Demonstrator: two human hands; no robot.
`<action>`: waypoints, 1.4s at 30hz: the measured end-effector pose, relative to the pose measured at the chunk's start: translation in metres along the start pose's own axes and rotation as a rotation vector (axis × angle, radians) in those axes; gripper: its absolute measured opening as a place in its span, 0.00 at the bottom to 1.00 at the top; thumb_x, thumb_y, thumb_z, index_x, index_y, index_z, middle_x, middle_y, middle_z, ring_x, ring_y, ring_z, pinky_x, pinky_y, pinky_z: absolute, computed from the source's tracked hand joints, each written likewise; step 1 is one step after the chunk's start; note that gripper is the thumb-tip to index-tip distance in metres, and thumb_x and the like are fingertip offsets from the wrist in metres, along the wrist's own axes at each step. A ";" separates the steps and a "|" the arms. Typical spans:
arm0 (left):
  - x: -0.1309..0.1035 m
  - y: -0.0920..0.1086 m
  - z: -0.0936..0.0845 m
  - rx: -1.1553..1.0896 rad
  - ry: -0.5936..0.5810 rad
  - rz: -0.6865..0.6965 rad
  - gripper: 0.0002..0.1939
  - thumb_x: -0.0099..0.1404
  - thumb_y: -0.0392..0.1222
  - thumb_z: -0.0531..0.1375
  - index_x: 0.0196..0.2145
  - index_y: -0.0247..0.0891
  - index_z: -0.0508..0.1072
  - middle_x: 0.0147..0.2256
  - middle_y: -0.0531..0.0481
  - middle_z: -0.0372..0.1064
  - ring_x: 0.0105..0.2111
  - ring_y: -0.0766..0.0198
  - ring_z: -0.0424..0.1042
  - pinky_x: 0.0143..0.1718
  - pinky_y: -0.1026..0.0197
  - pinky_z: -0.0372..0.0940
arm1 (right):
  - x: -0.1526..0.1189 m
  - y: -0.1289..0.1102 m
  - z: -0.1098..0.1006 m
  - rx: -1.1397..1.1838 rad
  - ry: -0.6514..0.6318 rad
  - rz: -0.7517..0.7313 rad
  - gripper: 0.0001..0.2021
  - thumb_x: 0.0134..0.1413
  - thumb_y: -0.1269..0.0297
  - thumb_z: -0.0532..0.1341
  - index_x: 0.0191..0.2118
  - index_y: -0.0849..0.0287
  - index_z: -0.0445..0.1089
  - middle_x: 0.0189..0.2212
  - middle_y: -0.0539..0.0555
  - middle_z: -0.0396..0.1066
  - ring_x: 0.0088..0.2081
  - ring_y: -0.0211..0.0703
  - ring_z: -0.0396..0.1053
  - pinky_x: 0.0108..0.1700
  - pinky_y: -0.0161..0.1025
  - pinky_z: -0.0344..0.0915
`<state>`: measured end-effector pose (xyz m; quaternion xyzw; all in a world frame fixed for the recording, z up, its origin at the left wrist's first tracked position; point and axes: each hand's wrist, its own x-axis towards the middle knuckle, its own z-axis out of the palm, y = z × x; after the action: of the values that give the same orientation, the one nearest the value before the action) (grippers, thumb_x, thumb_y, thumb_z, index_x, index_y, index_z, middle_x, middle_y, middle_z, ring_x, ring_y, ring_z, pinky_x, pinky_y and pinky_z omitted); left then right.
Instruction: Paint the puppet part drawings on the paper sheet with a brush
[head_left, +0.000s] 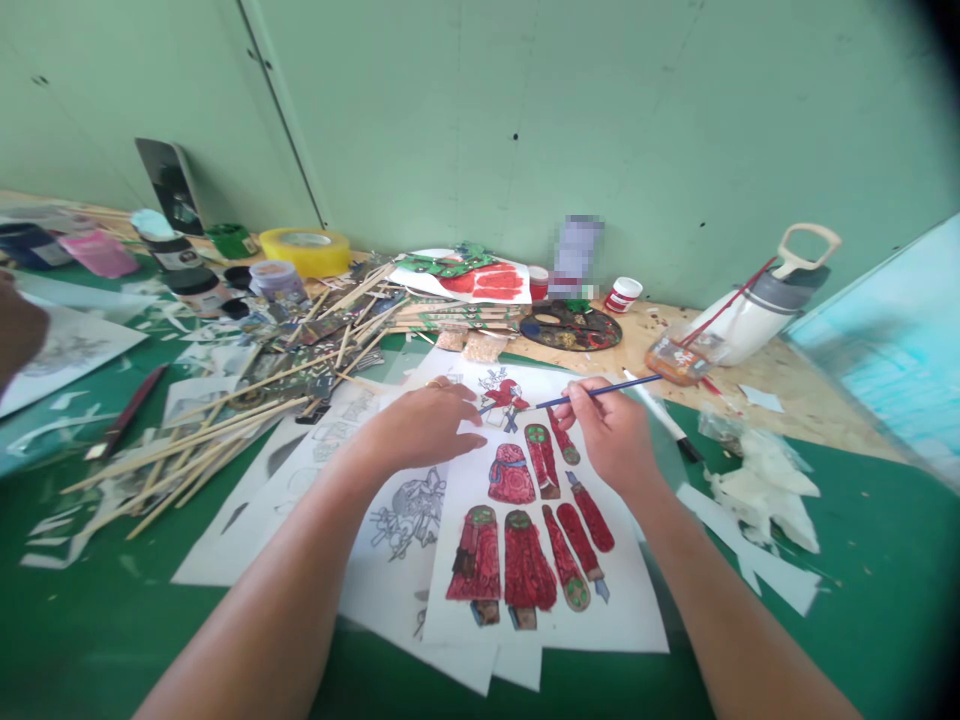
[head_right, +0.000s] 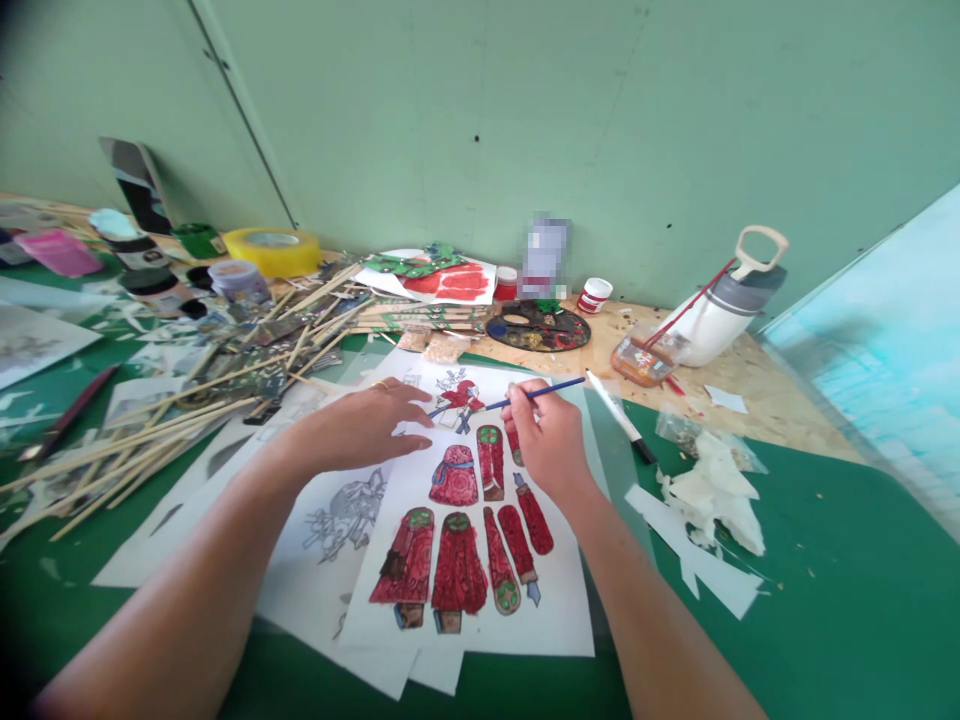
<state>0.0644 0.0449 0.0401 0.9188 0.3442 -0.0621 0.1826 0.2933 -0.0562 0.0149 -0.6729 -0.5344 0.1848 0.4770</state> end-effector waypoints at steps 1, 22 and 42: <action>0.000 0.000 0.000 0.001 -0.001 -0.002 0.18 0.70 0.53 0.58 0.53 0.47 0.79 0.64 0.48 0.68 0.65 0.51 0.62 0.65 0.48 0.59 | 0.000 0.000 0.000 0.000 0.004 0.000 0.16 0.65 0.48 0.56 0.36 0.56 0.70 0.26 0.54 0.79 0.28 0.45 0.78 0.33 0.39 0.72; 0.001 -0.001 0.002 0.006 0.004 -0.002 0.18 0.71 0.52 0.58 0.52 0.47 0.80 0.64 0.48 0.67 0.65 0.51 0.63 0.65 0.48 0.60 | 0.000 -0.001 0.000 0.000 0.001 0.010 0.16 0.65 0.49 0.56 0.35 0.55 0.70 0.26 0.54 0.79 0.28 0.45 0.78 0.33 0.39 0.72; 0.000 -0.001 0.001 -0.014 0.008 -0.003 0.17 0.71 0.51 0.59 0.52 0.46 0.80 0.64 0.48 0.68 0.65 0.50 0.63 0.65 0.48 0.60 | 0.000 -0.002 -0.001 -0.008 0.040 0.004 0.15 0.64 0.50 0.56 0.35 0.56 0.70 0.25 0.54 0.78 0.27 0.44 0.77 0.33 0.39 0.72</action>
<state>0.0640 0.0452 0.0386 0.9173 0.3466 -0.0564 0.1876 0.2930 -0.0561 0.0166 -0.6794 -0.5242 0.1700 0.4845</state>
